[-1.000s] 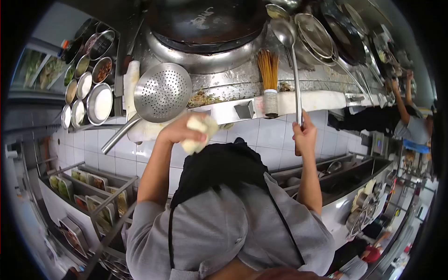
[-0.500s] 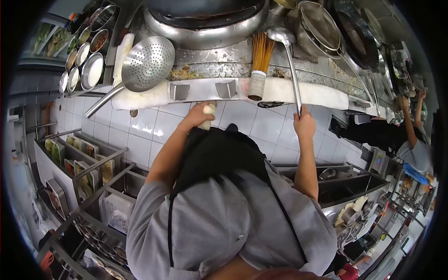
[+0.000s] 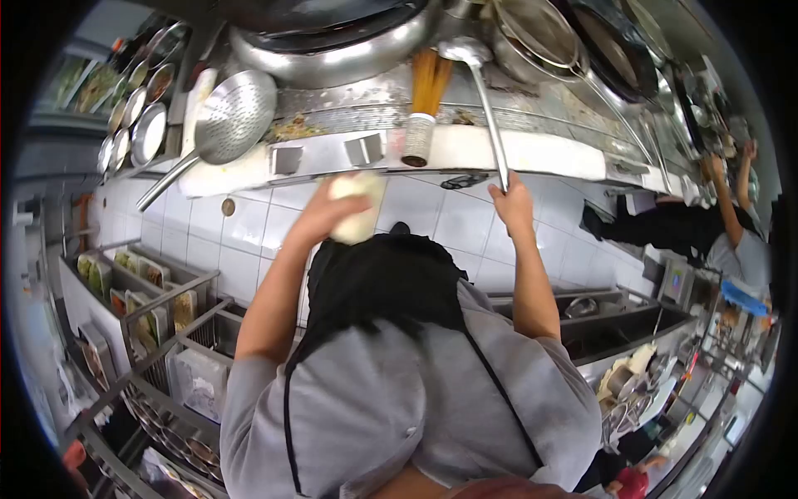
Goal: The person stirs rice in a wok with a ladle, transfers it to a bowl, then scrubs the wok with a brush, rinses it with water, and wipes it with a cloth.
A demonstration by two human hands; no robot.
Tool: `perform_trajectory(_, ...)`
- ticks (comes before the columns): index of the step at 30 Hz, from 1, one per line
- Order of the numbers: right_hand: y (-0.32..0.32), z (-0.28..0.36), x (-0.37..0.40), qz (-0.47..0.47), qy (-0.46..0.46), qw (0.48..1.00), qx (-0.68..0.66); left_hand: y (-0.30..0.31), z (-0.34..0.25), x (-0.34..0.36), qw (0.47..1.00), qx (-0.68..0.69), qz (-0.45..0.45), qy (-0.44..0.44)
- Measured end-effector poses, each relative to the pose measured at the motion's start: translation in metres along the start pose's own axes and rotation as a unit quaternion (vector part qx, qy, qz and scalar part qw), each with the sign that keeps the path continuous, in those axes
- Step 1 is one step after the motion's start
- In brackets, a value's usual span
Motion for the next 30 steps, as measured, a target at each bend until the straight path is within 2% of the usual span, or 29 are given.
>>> perform_trajectory(1, -0.004, 0.001, -0.002, 0.000, -0.002, 1.000, 0.011, -0.023, -0.021, -0.017, 0.997, -0.067, -0.016, -0.039)
perform_trajectory(2, -0.006, -0.001, -0.006, -0.001, -0.001, 1.000, 0.022, -0.057, -0.049, -0.039, 0.970, -0.177, 0.034, -0.162)
perform_trajectory(3, -0.006, -0.004, -0.010, -0.004, -0.001, 0.999, 0.036, -0.089, -0.096, -0.038, 0.808, -0.401, -0.015, -0.431)
perform_trajectory(5, -0.007, -0.002, -0.014, -0.012, 0.021, 1.000, -0.007, -0.126, -0.080, -0.081, 0.805, -0.478, 0.031, -0.350)
perform_trajectory(7, 0.002, 0.005, -0.011, 0.008, 0.016, 0.996, -0.089, -0.147, -0.056, -0.117, 0.803, -0.542, 0.134, -0.208)
perform_trajectory(8, 0.003, 0.000, -0.001, 0.085, -0.057, 0.977, -0.187, -0.154, -0.039, -0.125, 0.792, -0.564, 0.191, -0.135)
perform_trajectory(11, 0.020, -0.005, 0.019, 0.095, -0.064, 0.951, -0.289, -0.152, -0.044, -0.130, 0.750, -0.618, 0.175, -0.160)
perform_trajectory(14, 0.041, -0.026, 0.035, 0.111, -0.062, 0.954, -0.271, -0.131, -0.042, -0.146, 0.793, -0.572, 0.135, -0.159)
perform_trajectory(16, 0.063, -0.041, 0.047, 0.113, -0.056, 0.961, -0.247, -0.120, -0.066, -0.119, 0.838, -0.508, 0.148, -0.133)
perform_trajectory(20, 0.096, -0.063, 0.076, 0.138, -0.083, 0.976, -0.147, -0.078, -0.102, -0.049, 0.924, -0.302, 0.136, -0.193)
perform_trajectory(23, 0.079, -0.068, 0.097, 0.208, -0.132, 0.955, -0.168, -0.061, -0.131, 0.009, 0.956, -0.188, 0.175, -0.140)
perform_trajectory(25, 0.061, -0.057, 0.115, 0.279, -0.161, 0.923, -0.211, -0.040, -0.154, 0.045, 0.969, -0.142, 0.093, -0.182)
perform_trajectory(27, 0.051, -0.046, 0.123, 0.327, -0.171, 0.902, -0.224, 0.001, -0.139, 0.064, 0.980, -0.074, 0.062, -0.172)
perform_trajectory(28, 0.049, -0.040, 0.116, 0.327, -0.144, 0.910, -0.210, 0.016, -0.137, 0.073, 0.984, -0.041, 0.046, -0.168)
perform_trajectory(29, 0.053, -0.033, 0.097, 0.271, -0.069, 0.947, -0.158, 0.026, -0.133, 0.082, 0.990, -0.011, 0.053, -0.131)
perform_trajectory(30, 0.053, -0.026, 0.079, 0.214, 0.006, 0.971, -0.104, 0.040, -0.132, 0.089, 0.990, 0.000, 0.025, -0.136)
Point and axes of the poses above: each hand's wrist, its own x-axis away from the middle knuckle, its own y-axis out of the back of the hand, z = x × y, the point moved 10 cm from there along -x, towards the middle knuckle, and after that the axes turned 8 degrees about -y, right-handed, at the moved point
